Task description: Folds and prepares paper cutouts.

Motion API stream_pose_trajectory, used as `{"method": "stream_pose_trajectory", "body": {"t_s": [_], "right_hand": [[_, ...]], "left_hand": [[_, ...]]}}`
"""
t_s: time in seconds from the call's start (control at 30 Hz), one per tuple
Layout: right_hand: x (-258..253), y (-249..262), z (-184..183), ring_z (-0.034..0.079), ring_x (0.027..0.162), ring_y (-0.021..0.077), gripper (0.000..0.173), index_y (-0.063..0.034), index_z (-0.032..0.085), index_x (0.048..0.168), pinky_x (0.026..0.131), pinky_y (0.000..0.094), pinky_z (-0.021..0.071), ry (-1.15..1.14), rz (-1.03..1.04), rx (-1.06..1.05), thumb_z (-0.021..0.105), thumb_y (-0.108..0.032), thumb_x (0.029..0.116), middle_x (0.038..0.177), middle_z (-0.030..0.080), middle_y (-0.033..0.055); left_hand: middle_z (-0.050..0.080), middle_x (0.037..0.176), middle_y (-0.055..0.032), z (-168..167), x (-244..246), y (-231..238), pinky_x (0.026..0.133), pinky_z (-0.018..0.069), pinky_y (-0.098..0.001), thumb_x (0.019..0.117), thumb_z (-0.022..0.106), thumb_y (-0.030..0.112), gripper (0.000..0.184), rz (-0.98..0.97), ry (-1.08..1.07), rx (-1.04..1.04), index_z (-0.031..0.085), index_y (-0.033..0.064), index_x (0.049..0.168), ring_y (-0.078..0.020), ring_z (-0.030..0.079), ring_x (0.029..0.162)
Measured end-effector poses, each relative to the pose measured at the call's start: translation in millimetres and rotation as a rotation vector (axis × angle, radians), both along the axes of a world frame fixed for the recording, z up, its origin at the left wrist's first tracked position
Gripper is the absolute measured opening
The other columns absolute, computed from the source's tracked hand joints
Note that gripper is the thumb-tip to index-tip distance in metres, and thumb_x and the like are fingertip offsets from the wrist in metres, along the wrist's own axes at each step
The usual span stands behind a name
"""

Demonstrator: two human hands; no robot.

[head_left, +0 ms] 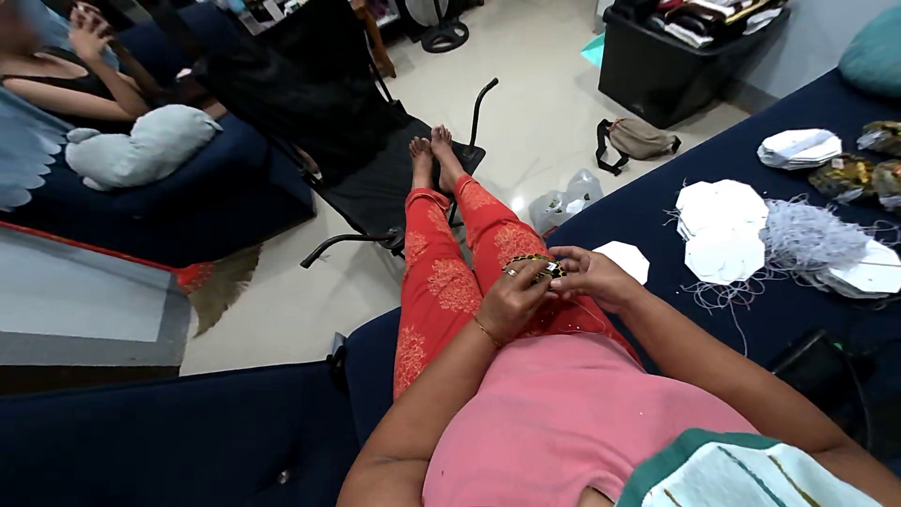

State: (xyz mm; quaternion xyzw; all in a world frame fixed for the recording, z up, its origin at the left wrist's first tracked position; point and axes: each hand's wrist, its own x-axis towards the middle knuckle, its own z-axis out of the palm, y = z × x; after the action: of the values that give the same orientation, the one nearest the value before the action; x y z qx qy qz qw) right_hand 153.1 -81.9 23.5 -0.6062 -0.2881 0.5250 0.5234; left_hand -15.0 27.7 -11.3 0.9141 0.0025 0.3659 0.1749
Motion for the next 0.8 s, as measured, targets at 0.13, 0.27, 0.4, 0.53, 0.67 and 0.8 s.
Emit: {"method": "stream_pose_trajectory", "body": {"t_s": [0.13, 0.27, 0.4, 0.53, 0.67, 0.8], "right_hand": [[1.4, 2.4, -6.0, 0.066, 0.076, 0.0118, 0.057, 0.0036, 0.051, 0.137, 0.07, 0.0266, 0.057, -0.002, -0.051, 0.008, 0.069, 0.013, 0.0834, 0.1, 0.068, 0.0099], [1.3, 3.0, -10.7, 0.065, 0.067, 0.0102, 0.041, 0.0028, 0.054, 0.128, 0.066, 0.026, 0.0568, -0.019, -0.145, 0.047, 0.067, 0.009, 0.0889, 0.083, 0.068, 0.0059], [0.1, 3.3, -15.1, 0.068, 0.067, 0.0102, 0.037, 0.0013, 0.053, 0.123, 0.066, 0.0251, 0.0575, 0.026, -0.205, 0.099, 0.066, 0.01, 0.089, 0.083, 0.071, 0.0058], [-1.6, 3.6, -20.2, 0.068, 0.068, 0.0111, 0.038, 0.0017, 0.052, 0.125, 0.067, 0.0262, 0.0584, 0.056, -0.22, 0.119, 0.064, 0.01, 0.0901, 0.086, 0.071, 0.0064], [-3.1, 2.1, -19.6, 0.069, 0.071, 0.0121, 0.047, 0.0027, 0.051, 0.129, 0.069, 0.0278, 0.0591, 0.012, -0.189, 0.143, 0.071, 0.005, 0.0868, 0.087, 0.072, 0.0065], [-2.8, 2.3, -19.2, 0.07, 0.073, 0.0133, 0.05, 0.0033, 0.053, 0.127, 0.071, 0.03, 0.0602, -0.103, -0.203, 0.111, 0.075, 0.008, 0.0821, 0.087, 0.071, 0.008]], "left_hand": [[0.07, 0.12, -0.0227, -1.5, 0.1, 2.0, 0.103, 0.0519, -0.0453, 0.0976, 0.068, 0.025, 0.03, -0.007, 0.03, -0.014, 0.077, -0.0026, 0.105, -0.0363, 0.068, 0.114], [0.066, 0.131, -0.0217, -8.1, 1.1, 6.3, 0.112, 0.0415, -0.0563, 0.0943, 0.071, 0.038, 0.04, 0.072, 0.034, -0.063, 0.077, 0.0038, 0.114, -0.039, 0.061, 0.125], [0.06, 0.138, -0.0254, -8.6, 1.8, 8.0, 0.114, 0.0389, -0.0571, 0.0912, 0.076, 0.031, 0.036, 0.057, 0.058, -0.188, 0.077, 0.0043, 0.116, -0.0431, 0.053, 0.134], [0.06, 0.137, -0.027, -9.3, 2.3, 8.5, 0.113, 0.0428, -0.052, 0.0925, 0.074, 0.028, 0.035, 0.023, 0.068, -0.225, 0.077, 0.0016, 0.115, -0.0427, 0.053, 0.134], [0.061, 0.136, -0.0275, -8.2, 2.5, 8.4, 0.111, 0.0454, -0.0487, 0.0937, 0.073, 0.028, 0.036, 0.011, 0.074, -0.222, 0.076, -0.0007, 0.116, -0.0412, 0.056, 0.131], [0.06, 0.136, -0.0283, -5.9, 2.8, 6.5, 0.11, 0.0468, -0.0489, 0.0921, 0.075, 0.029, 0.039, 0.002, 0.074, -0.18, 0.075, -0.0024, 0.116, -0.0418, 0.057, 0.131]]}}
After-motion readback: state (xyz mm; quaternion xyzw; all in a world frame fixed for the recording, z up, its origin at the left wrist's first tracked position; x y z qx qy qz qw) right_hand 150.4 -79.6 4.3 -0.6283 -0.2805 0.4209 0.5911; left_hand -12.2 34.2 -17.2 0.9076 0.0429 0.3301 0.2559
